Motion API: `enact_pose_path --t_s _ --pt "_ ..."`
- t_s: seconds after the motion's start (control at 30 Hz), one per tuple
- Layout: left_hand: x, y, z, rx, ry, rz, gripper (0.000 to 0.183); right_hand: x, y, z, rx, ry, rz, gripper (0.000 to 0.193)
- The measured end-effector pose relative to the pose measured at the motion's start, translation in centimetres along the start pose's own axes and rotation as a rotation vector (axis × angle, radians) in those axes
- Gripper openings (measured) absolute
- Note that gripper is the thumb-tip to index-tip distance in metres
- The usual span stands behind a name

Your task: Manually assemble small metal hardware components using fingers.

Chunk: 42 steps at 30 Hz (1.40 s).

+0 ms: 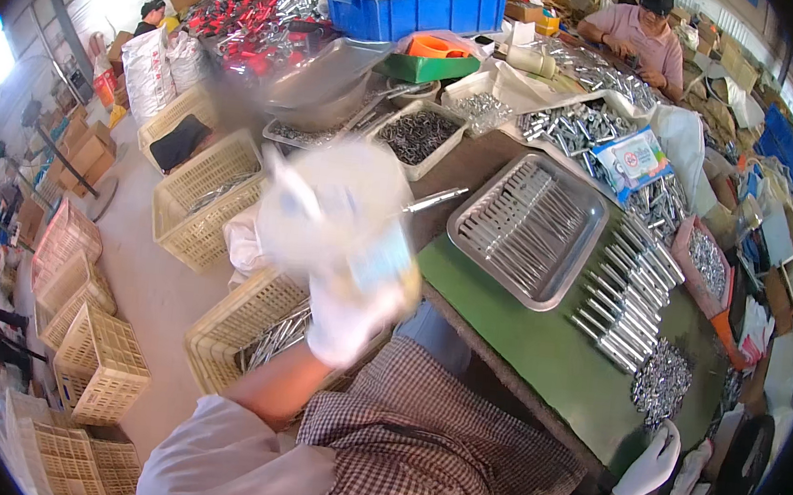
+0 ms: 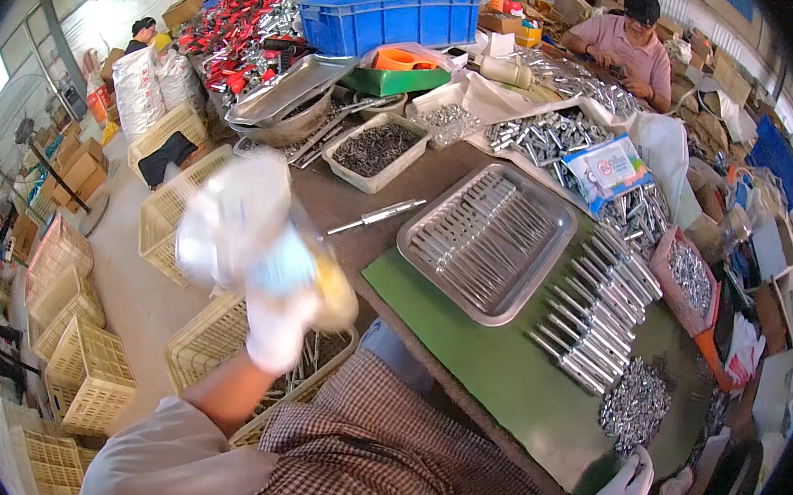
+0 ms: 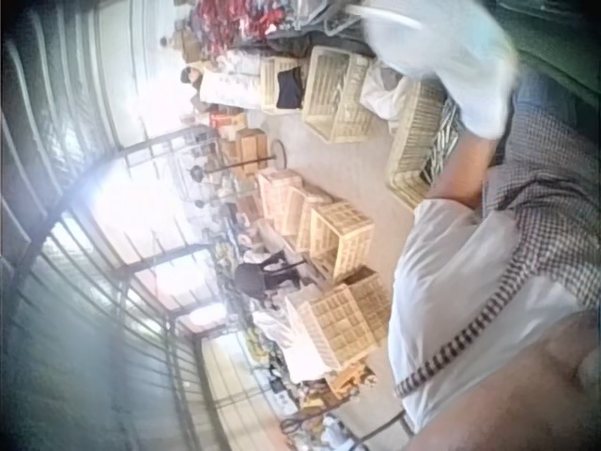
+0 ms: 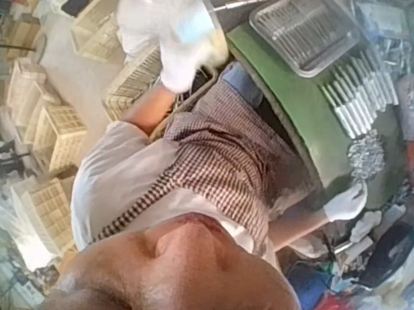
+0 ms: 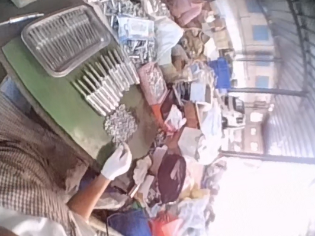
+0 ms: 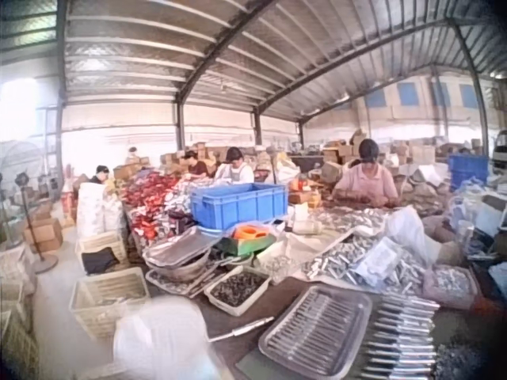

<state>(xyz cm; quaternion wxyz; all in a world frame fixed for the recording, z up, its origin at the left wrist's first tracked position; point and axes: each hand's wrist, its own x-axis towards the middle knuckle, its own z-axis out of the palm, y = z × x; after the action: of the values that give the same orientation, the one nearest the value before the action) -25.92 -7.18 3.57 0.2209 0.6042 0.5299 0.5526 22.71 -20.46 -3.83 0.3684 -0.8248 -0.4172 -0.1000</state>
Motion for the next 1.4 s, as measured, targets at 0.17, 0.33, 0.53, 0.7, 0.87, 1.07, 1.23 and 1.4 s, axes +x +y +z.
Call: enact_pose_path --t_s 0.17,0.33,0.53,0.7,0.87,1.07,1.23,1.4 --pt "11.9 -8.0 0.6 -0.62 0.344 -0.009 0.06 -0.1 -0.2 -0.1 0.026 0.005 0.002 0.022" --pt "16.8 -16.5 1.0 -0.376 0.327 0.074 0.077 0.1 -1.3 -0.2 0.038 -0.006 -0.011 0.023" --pt "16.5 -18.7 3.0 -0.102 0.224 -0.054 0.096 -0.5 -1.8 -0.4 0.079 0.078 -0.003 0.017" --pt "11.5 -15.0 1.9 0.28 0.494 0.114 0.08 -0.3 -4.5 -0.8 0.044 0.063 0.029 0.015" --pt "1.9 0.0 9.9 0.259 -0.323 0.573 0.029 -0.4 -3.6 -1.3 0.189 0.137 0.047 0.023" --pt "-0.6 5.6 24.4 0.082 -0.678 0.902 0.027 -0.4 -3.2 -1.4 0.412 0.134 0.094 0.022" --pt "-0.7 5.6 27.4 0.464 -0.83 0.859 0.021 -0.5 -2.9 -1.3 0.616 0.122 0.227 0.023" --pt "-1.2 4.6 26.4 0.248 -0.957 0.662 0.025 -0.6 -3.4 -1.8 0.422 0.154 0.114 0.017"
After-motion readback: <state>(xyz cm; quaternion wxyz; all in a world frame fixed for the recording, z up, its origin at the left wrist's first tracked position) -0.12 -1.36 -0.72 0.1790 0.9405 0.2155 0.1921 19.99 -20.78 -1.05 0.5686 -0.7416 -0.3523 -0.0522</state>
